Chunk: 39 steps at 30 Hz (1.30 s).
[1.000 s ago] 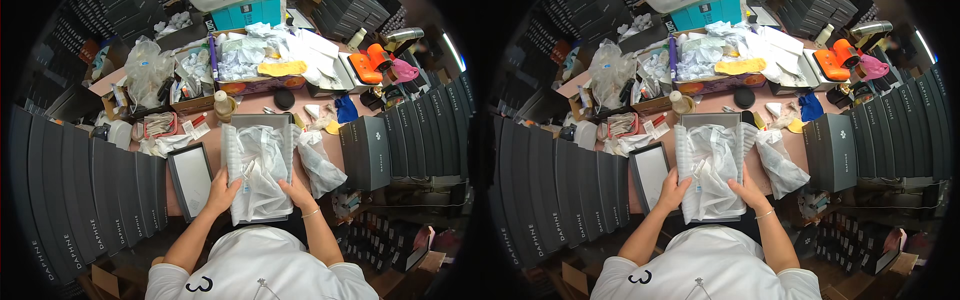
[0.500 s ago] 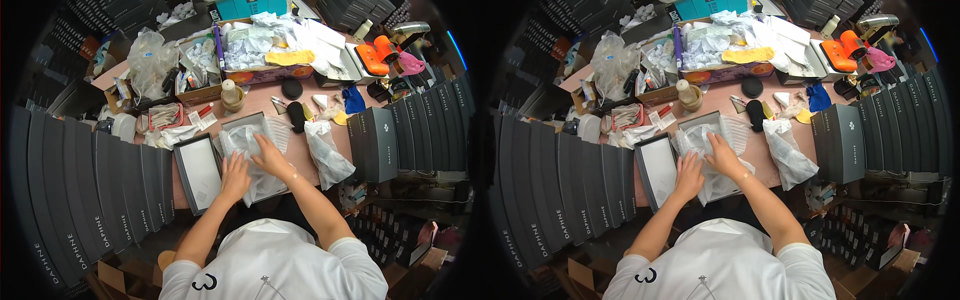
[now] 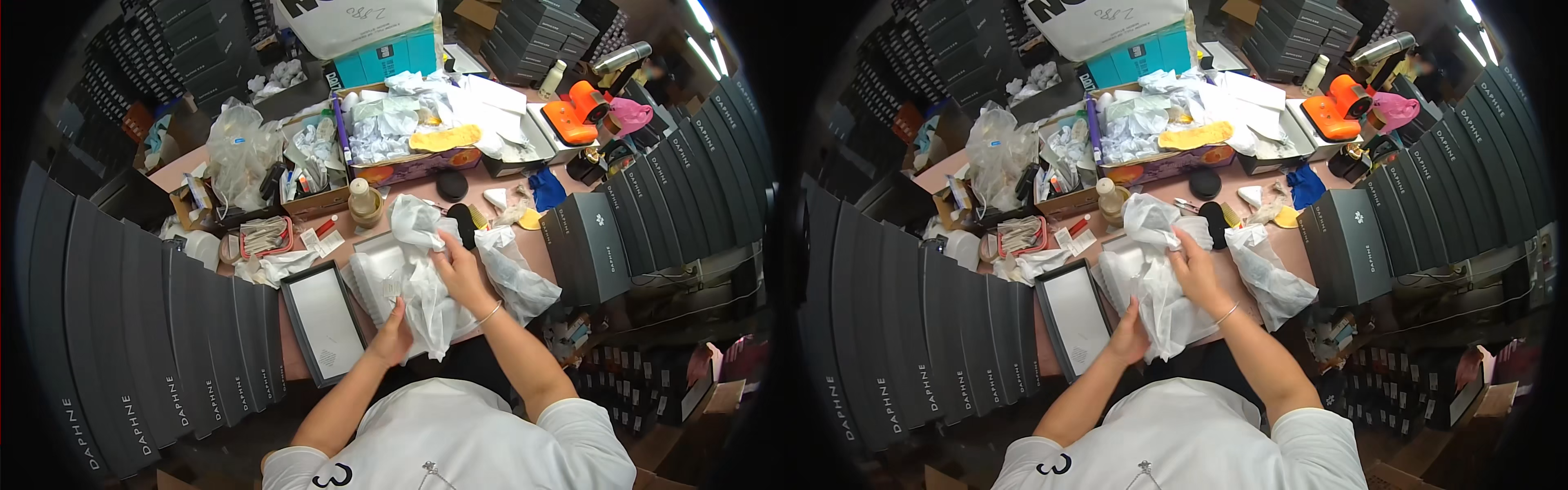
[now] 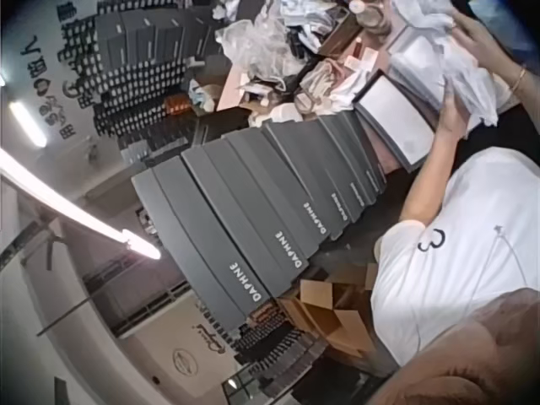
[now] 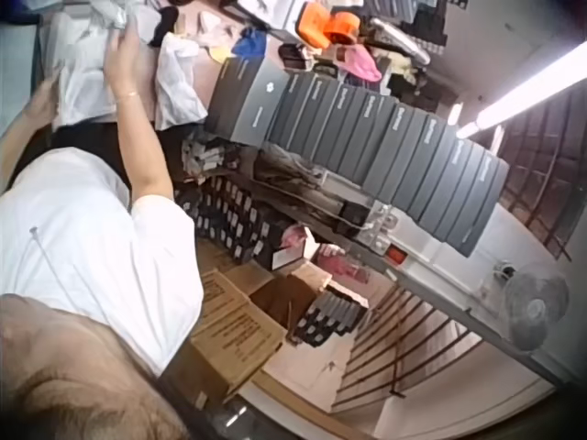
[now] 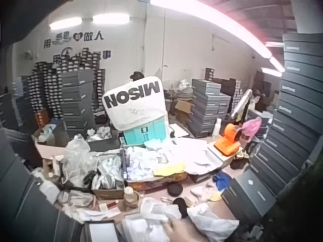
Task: Packing finished high-heeled shoes into boxes with protective tissue paper.
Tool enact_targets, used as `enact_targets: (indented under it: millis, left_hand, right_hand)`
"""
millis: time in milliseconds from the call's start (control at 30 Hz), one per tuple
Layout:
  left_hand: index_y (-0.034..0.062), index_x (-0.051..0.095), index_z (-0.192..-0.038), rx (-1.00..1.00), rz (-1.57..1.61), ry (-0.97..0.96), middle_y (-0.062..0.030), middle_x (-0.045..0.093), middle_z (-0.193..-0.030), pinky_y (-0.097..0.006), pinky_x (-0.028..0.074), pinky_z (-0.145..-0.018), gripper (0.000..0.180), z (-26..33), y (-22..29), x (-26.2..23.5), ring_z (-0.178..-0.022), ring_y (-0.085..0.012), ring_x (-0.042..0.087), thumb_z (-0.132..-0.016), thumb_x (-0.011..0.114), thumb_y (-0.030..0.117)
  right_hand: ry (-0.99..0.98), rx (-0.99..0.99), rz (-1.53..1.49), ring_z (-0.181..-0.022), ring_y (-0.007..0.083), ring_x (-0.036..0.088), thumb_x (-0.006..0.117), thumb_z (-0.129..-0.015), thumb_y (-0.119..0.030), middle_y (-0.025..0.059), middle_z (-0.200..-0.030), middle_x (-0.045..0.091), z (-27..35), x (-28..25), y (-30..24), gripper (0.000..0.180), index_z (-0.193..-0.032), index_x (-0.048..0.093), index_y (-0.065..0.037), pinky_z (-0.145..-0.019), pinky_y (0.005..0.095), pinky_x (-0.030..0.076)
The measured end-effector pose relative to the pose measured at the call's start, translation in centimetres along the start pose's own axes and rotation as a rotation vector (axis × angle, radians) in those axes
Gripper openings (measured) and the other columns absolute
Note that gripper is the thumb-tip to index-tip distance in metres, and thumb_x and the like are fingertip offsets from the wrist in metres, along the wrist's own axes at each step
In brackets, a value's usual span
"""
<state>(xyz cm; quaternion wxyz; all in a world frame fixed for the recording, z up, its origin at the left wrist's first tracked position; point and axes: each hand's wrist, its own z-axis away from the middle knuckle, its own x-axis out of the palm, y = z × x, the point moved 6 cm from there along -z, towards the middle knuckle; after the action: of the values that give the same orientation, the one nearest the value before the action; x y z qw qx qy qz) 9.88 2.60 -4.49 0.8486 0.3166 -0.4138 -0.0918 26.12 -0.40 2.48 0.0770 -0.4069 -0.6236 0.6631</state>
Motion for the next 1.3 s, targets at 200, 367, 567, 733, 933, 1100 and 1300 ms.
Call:
enact_targets:
  millis: [200, 367, 567, 733, 933, 1100, 1300]
  left_hand:
    - [0.0052, 0.048, -0.127, -0.024, 0.072, -0.065, -0.0124, 0.059, -0.115, -0.035, 0.051, -0.085, 0.051, -0.8, 1.1, -4.5, -0.099, -0.0232, 0.062, -0.091, 0.053, 0.040]
    - [0.0036, 0.051, -0.123, -0.135, 0.126, -0.396, -0.0079, 0.059, -0.113, -0.031, 0.050, -0.087, 0.043, 1.1, 3.9, -3.0, -0.101, -0.0187, 0.060, -0.090, 0.056, 0.030]
    - [0.0042, 0.050, -0.124, -0.043, 0.342, -0.243, -0.0098, 0.059, -0.116, -0.032, 0.053, -0.085, 0.036, -0.3, -0.6, -3.7, -0.101, -0.0204, 0.062, -0.091, 0.057, 0.018]
    - [0.0066, 0.042, -0.131, 0.276, 0.259, 0.092, -0.0103, 0.057, -0.118, -0.036, 0.053, -0.084, 0.046, 0.6, 6.1, -6.6, -0.102, -0.0227, 0.061, -0.087, 0.058, 0.008]
    - [0.0059, 0.037, -0.132, 0.556, 0.110, 0.330, -0.0112, 0.051, -0.124, -0.035, 0.047, -0.089, 0.048, -0.1, 6.7, -5.6, -0.110, -0.0228, 0.054, -0.088, 0.056, 0.004]
    - [0.0023, 0.030, -0.138, 0.577, 0.090, 0.277, -0.0109, 0.037, -0.138, -0.039, 0.028, -0.106, 0.060, 4.0, 3.5, -2.3, -0.127, -0.0233, 0.036, -0.094, 0.053, 0.037]
    - [0.0076, 0.050, -0.120, 0.194, 0.196, 0.139, -0.0080, 0.057, -0.112, -0.041, 0.047, -0.088, 0.048, 0.0, 7.9, -7.2, -0.104, -0.0244, 0.057, -0.094, 0.046, 0.048]
  right_hand:
    - [0.070, -0.544, 0.118, -0.081, 0.0284, 0.059, 0.056, -0.086, -0.004, 0.0145, -0.088, 0.060, 4.8, 1.1, -6.7, 0.015, -0.099, 0.057, 0.002, -0.074, 0.0330, 0.046]
    - [-0.229, 0.235, -0.469, -0.070, 0.0246, 0.054, 0.055, -0.092, -0.015, 0.0110, -0.077, 0.055, 4.2, 1.1, -2.6, 0.015, -0.094, 0.057, 0.000, -0.066, 0.0295, 0.044]
    - [0.036, -0.115, 0.058, -0.061, 0.0094, 0.054, 0.056, -0.092, -0.017, 0.0032, -0.070, 0.060, -0.3, -0.1, -4.1, 0.016, -0.088, 0.060, -0.001, -0.055, 0.0249, 0.043]
    - [-0.634, 0.133, -0.270, -0.059, 0.0096, 0.060, 0.058, -0.089, -0.007, 0.0072, -0.070, 0.063, 5.7, 0.0, -8.9, 0.012, -0.095, 0.062, 0.003, -0.059, 0.0239, 0.050]
    - [-0.389, 0.065, 0.011, -0.095, 0.0328, 0.062, 0.061, -0.088, -0.016, 0.0225, -0.106, 0.061, 7.7, 4.6, -6.3, 0.042, -0.125, 0.048, 0.000, -0.083, 0.0345, 0.048]
    - [-0.306, 0.156, -0.368, -0.117, 0.0276, 0.052, 0.056, -0.091, -0.018, 0.0179, -0.126, 0.054, 8.4, 6.4, -2.7, 0.045, -0.129, 0.044, 0.004, -0.099, 0.0349, 0.038]
    - [-0.678, 0.178, -0.453, -0.116, 0.0162, 0.049, 0.060, -0.090, -0.018, 0.0100, -0.128, 0.054, 9.5, 5.6, -0.4, 0.054, -0.137, 0.041, 0.000, -0.099, 0.0301, 0.037]
